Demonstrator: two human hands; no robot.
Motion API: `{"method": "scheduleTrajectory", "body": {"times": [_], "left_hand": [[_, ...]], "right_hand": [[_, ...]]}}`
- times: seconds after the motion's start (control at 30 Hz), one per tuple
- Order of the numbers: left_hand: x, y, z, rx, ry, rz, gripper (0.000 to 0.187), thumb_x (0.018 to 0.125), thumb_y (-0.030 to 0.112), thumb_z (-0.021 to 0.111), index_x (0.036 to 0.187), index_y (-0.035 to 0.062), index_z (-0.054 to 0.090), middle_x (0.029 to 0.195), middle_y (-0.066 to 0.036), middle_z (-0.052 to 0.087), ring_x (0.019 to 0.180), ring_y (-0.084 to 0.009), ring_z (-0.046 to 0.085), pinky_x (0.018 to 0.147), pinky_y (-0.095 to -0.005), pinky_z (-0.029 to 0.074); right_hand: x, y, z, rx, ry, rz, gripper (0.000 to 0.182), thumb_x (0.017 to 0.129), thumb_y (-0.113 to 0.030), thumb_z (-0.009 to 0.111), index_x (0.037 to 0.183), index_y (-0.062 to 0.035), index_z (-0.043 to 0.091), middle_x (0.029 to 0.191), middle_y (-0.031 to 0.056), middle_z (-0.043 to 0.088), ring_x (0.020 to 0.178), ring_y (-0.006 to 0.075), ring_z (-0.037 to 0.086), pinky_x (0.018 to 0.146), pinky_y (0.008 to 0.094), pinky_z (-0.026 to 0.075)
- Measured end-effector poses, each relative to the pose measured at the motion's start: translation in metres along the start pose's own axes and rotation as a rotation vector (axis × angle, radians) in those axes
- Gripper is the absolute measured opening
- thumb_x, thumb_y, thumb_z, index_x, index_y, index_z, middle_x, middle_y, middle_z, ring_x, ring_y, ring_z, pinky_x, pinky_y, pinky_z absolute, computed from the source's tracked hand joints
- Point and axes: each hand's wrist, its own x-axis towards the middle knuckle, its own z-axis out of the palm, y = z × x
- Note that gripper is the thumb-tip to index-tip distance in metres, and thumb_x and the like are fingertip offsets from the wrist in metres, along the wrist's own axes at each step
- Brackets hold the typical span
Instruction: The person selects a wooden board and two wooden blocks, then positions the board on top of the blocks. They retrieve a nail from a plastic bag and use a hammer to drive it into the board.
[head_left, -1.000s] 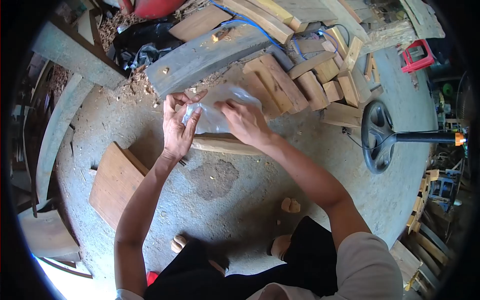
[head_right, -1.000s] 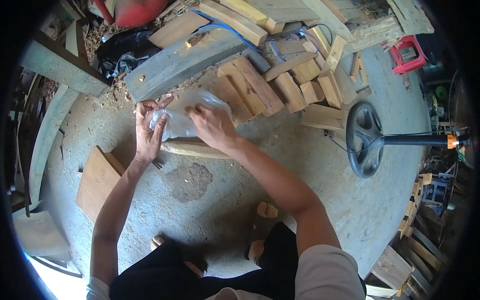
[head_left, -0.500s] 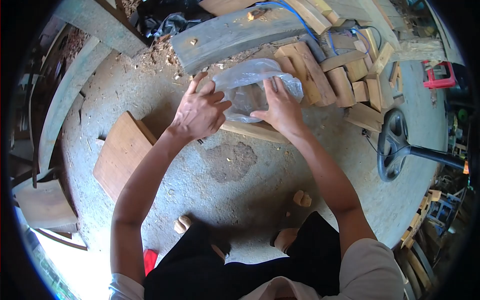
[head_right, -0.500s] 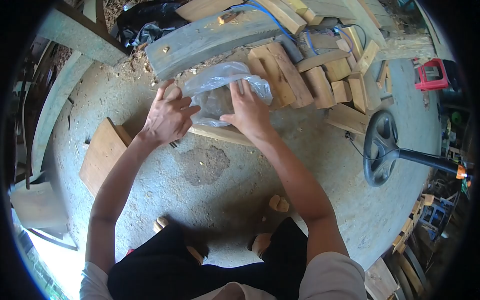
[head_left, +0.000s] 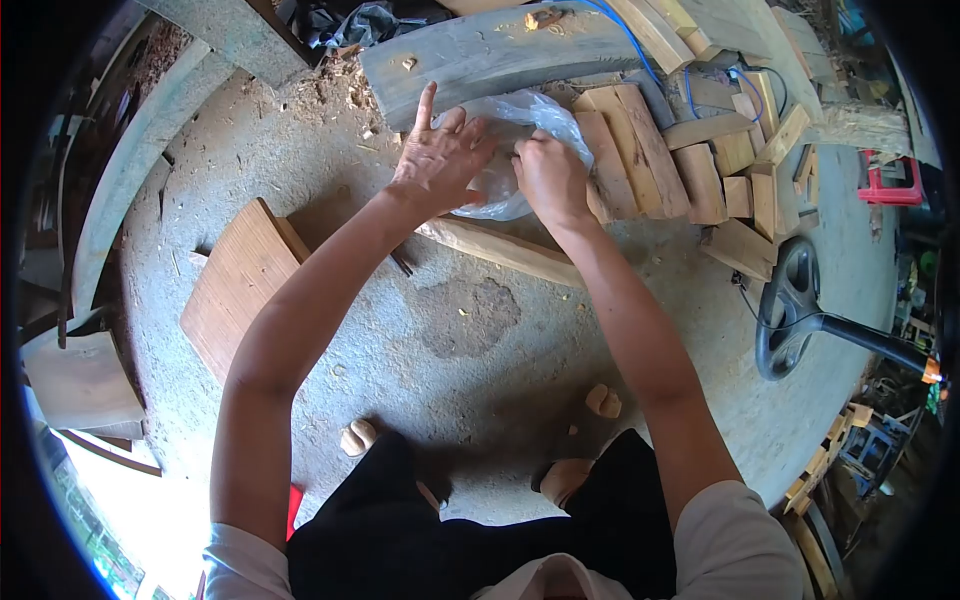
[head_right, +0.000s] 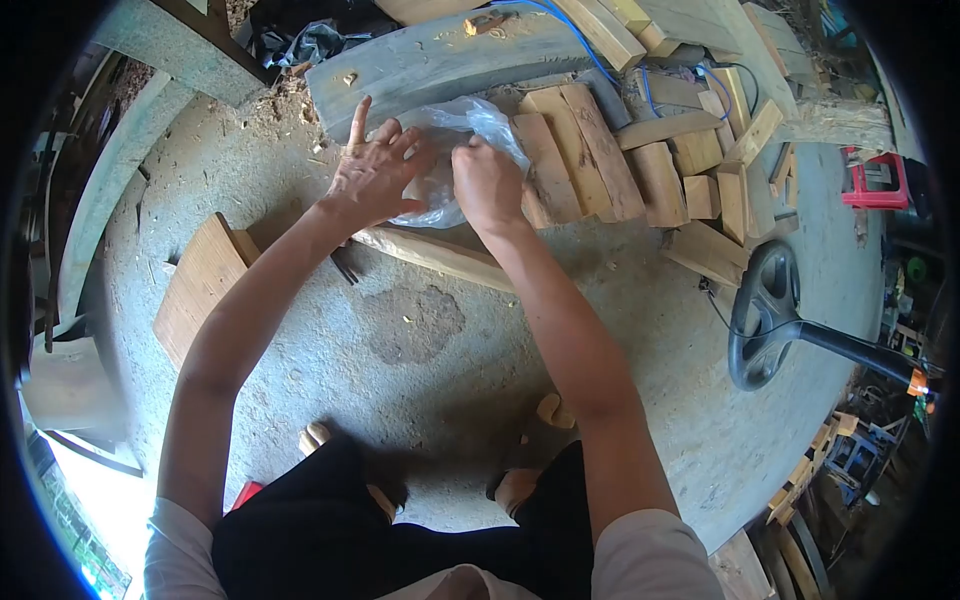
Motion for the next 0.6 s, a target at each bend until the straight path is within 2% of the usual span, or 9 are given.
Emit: {"method": "scheduleTrajectory", "body": {"times": [0.03,0.13,0.17,0.2,0.33,0.4,0.47,0.53,0.6], "left_hand": [[-0.002,-0.002,0.005,-0.003,-0.002,-0.001,0.077,0.069,0.052,0.081,0.135,0.0193,0.058,0.127,-0.003,0.057,0.122,-0.0223,0.052,0.12,-0.0648,0.001],[-0.001,-0.011,0.012,-0.026,0.007,0.016,0.08,0.067,0.053,0.081,0.136,0.0198,0.058,0.13,-0.002,0.055,0.123,-0.0227,0.052,0.119,-0.067,-0.003],[-0.002,-0.011,0.011,-0.041,0.009,0.017,0.079,0.067,0.052,0.081,0.136,0.0199,0.058,0.13,-0.002,0.056,0.124,-0.0222,0.052,0.119,-0.0668,-0.003],[-0.003,-0.011,0.01,-0.055,0.008,0.019,0.079,0.068,0.052,0.081,0.136,0.0199,0.058,0.13,-0.002,0.056,0.125,-0.0217,0.051,0.119,-0.0667,-0.003],[-0.007,-0.015,0.019,-0.041,0.053,0.04,0.071,0.073,0.054,0.077,0.133,0.0204,0.06,0.134,-0.002,0.055,0.126,-0.0226,0.051,0.118,-0.0682,-0.006],[-0.009,-0.014,0.014,-0.037,-0.009,0.039,0.068,0.078,0.054,0.073,0.135,0.0207,0.057,0.137,-0.002,0.054,0.13,-0.0224,0.048,0.117,-0.069,-0.006],[-0.014,-0.013,0.009,-0.065,-0.014,-0.006,0.066,0.08,0.053,0.072,0.136,0.0217,0.056,0.135,0.0,0.055,0.133,-0.0197,0.045,0.118,-0.0674,-0.002],[-0.019,-0.012,0.003,-0.07,-0.018,-0.008,0.061,0.084,0.052,0.069,0.137,0.0234,0.056,0.135,0.002,0.055,0.135,-0.0194,0.043,0.118,-0.0678,-0.001],[-0.027,-0.011,-0.001,-0.034,0.089,-0.002,0.057,0.088,0.05,0.066,0.138,0.0252,0.055,0.136,0.002,0.054,0.135,-0.0197,0.043,0.118,-0.0683,0.001]], "right_hand": [[0.0,0.002,0.008,0.046,0.011,0.031,0.005,0.081,-0.01,0.069,0.082,-0.0052,0.067,0.088,0.0123,0.067,0.076,0.0355,0.068,0.068,0.0443,0.056],[0.0,-0.004,0.005,0.096,0.086,0.02,0.005,0.083,-0.009,0.067,0.083,-0.0041,0.064,0.088,0.0136,0.067,0.076,0.0365,0.068,0.068,0.045,0.056],[0.001,-0.004,0.001,0.082,0.049,-0.01,0.009,0.082,-0.005,0.062,0.091,-0.0025,0.062,0.091,0.0167,0.069,0.078,0.037,0.071,0.067,0.0448,0.059],[0.002,-0.004,-0.003,0.073,0.054,-0.009,0.009,0.082,-0.005,0.062,0.091,-0.0025,0.062,0.091,0.0167,0.069,0.078,0.037,0.071,0.067,0.0448,0.059],[-0.001,-0.008,-0.004,0.093,0.044,0.113,0.018,0.082,-0.013,0.064,0.095,-0.0016,0.059,0.084,0.016,0.069,0.075,0.0369,0.07,0.066,0.0464,0.058],[-0.006,-0.005,0.002,0.237,0.148,0.117,0.012,0.081,-0.006,0.064,0.085,-0.0056,0.053,0.07,0.0116,0.066,0.068,0.0353,0.068,0.061,0.0472,0.053],[-0.007,-0.001,0.003,0.23,0.235,0.083,0.009,0.081,-0.004,0.065,0.084,-0.0066,0.057,0.067,0.0094,0.066,0.067,0.0332,0.068,0.061,0.044,0.053],[-0.009,0.0,-0.004,0.362,0.213,0.07,0.019,0.081,-0.008,0.068,0.1,-0.0054,0.065,0.083,0.0149,0.071,0.076,0.0338,0.07,0.067,0.044,0.055],[-0.011,-0.007,-0.017,0.442,0.25,0.11,0.027,0.079,-0.008,0.072,0.105,-0.0103,0.066,0.084,0.0106,0.073,0.076,0.0314,0.07,0.066,0.043,0.054]]}}
